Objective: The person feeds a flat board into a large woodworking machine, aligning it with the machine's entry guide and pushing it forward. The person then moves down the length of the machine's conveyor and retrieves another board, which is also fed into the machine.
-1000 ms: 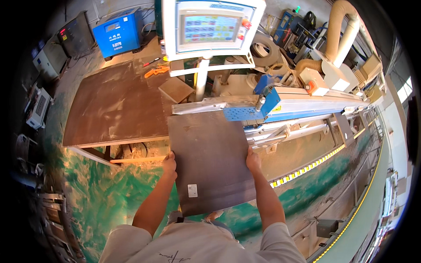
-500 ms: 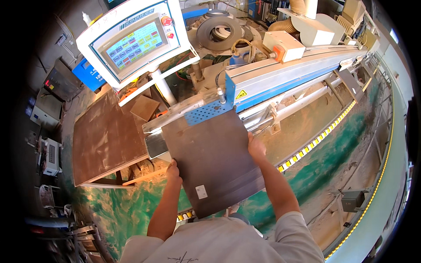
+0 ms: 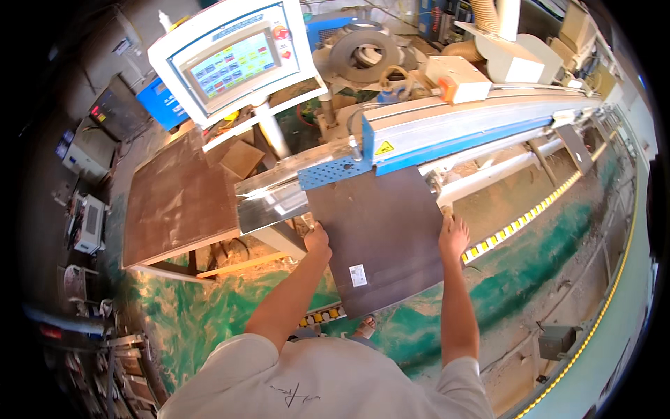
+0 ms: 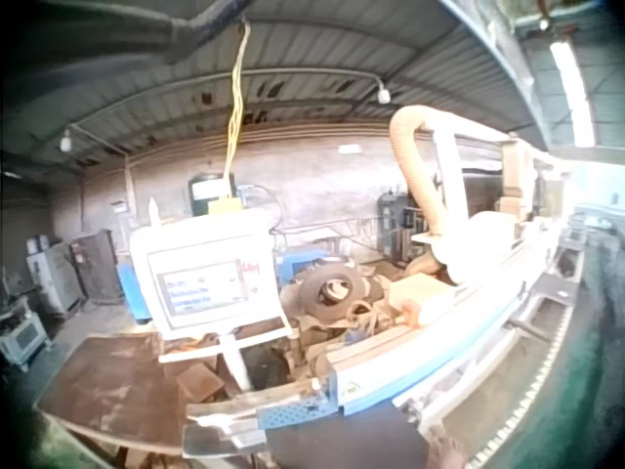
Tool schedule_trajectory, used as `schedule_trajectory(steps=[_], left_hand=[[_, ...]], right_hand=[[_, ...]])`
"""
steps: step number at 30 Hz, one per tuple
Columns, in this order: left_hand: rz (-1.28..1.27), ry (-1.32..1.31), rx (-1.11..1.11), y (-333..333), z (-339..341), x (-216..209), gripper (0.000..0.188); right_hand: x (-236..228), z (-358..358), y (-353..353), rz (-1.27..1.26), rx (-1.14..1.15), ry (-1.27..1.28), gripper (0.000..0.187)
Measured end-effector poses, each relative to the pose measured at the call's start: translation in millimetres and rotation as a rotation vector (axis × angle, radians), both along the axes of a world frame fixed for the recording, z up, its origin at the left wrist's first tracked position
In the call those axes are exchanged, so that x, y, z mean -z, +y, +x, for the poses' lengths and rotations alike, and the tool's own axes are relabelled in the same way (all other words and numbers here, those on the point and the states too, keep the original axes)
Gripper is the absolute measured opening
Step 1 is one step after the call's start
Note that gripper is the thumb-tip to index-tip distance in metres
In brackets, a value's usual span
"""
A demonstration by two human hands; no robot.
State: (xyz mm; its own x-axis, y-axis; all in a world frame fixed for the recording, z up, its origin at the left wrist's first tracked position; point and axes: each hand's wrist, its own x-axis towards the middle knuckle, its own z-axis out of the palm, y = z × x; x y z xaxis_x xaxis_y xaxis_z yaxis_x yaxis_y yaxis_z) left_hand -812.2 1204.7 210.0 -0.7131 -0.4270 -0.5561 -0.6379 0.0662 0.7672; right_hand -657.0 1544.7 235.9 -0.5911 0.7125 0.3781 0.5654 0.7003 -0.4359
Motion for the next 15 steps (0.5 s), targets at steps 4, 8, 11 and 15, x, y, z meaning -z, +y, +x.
schedule_trajectory(steps=[4, 8, 11, 15], left_hand=[[0.200, -0.025, -0.066, 17, -22, 40, 0.058], [0.494, 0.076, -0.112, 64, -26, 53, 0.044], [0.490, 0.358, 0.355, 0, -108, 47, 0.047], [0.554, 0.092, 0.494, 55, 16, 7, 0.056]], right_hand=[[6, 151, -43, 0.104, 0.203, 0.106, 0.029], [58, 360, -141, -0.095, 0.509, -0.001, 0.021], [75, 472, -251, -0.517, 0.740, 0.078, 0.026], [110, 665, -535, -0.684, 1.435, 0.080, 0.031]])
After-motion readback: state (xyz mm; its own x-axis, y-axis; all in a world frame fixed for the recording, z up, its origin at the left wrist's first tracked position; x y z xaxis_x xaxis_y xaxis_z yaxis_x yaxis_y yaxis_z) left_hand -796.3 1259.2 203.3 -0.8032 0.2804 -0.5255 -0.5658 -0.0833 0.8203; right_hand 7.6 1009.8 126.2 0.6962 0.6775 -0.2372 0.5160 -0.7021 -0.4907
